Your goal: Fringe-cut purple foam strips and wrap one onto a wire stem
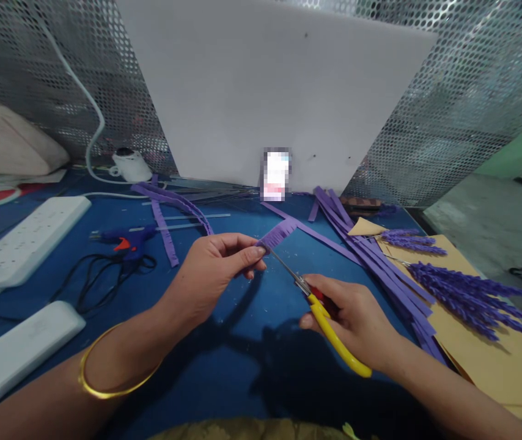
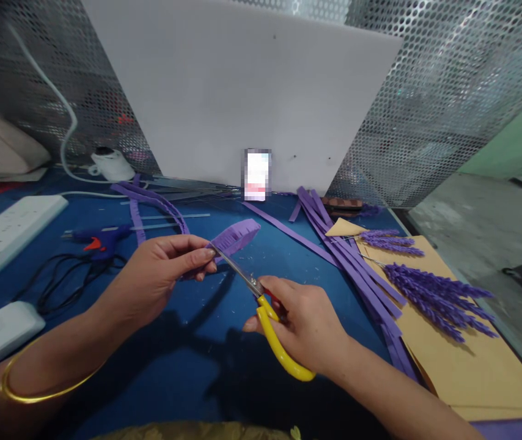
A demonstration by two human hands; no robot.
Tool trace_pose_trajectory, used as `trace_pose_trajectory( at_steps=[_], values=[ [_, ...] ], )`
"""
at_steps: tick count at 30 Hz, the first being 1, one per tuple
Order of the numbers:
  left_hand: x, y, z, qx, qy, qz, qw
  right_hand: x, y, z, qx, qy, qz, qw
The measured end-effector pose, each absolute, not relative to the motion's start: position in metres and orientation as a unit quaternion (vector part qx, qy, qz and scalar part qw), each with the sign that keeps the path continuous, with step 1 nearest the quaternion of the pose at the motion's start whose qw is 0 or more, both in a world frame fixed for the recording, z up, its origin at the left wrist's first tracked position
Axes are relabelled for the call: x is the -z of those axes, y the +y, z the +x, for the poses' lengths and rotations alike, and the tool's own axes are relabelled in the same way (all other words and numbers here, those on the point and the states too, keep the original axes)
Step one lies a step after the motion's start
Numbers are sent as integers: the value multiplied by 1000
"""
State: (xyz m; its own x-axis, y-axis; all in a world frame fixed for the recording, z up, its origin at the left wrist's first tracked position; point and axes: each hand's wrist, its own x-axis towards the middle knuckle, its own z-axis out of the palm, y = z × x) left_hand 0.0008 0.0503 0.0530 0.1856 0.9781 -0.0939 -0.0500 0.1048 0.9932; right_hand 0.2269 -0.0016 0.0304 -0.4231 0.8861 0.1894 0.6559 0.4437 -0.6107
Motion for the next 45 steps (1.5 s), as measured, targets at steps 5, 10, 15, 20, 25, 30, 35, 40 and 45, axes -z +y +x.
trace_pose_trajectory(
  at_steps=[5,10,15,20,25,30,35,40,45],
  values=[
    [-52,49,1,-437,457,507,585,-30,-1,227,-230,-813,-476,245],
    [-53,50,1,-433,455,509,589,-30,-1,228,-238,-811,-475,245],
    [-53,51,2,-432,455,507,590,-28,-2,229,-235,-810,-474,252],
    [-53,50,2,-436,462,515,575,-30,-1,229,-256,-803,-478,247],
    [-55,48,3,-434,472,524,561,-30,-1,229,-273,-796,-478,251],
    [-54,50,1,-428,464,526,570,-30,-1,229,-277,-794,-477,255],
    [-54,51,0,-423,449,509,601,-28,-2,229,-299,-785,-478,258],
    [-54,53,-2,-405,440,485,639,-24,0,234,-382,-755,-468,255],
    [-54,54,-2,-409,446,502,618,-23,2,236,-391,-746,-476,253]
  ],
)
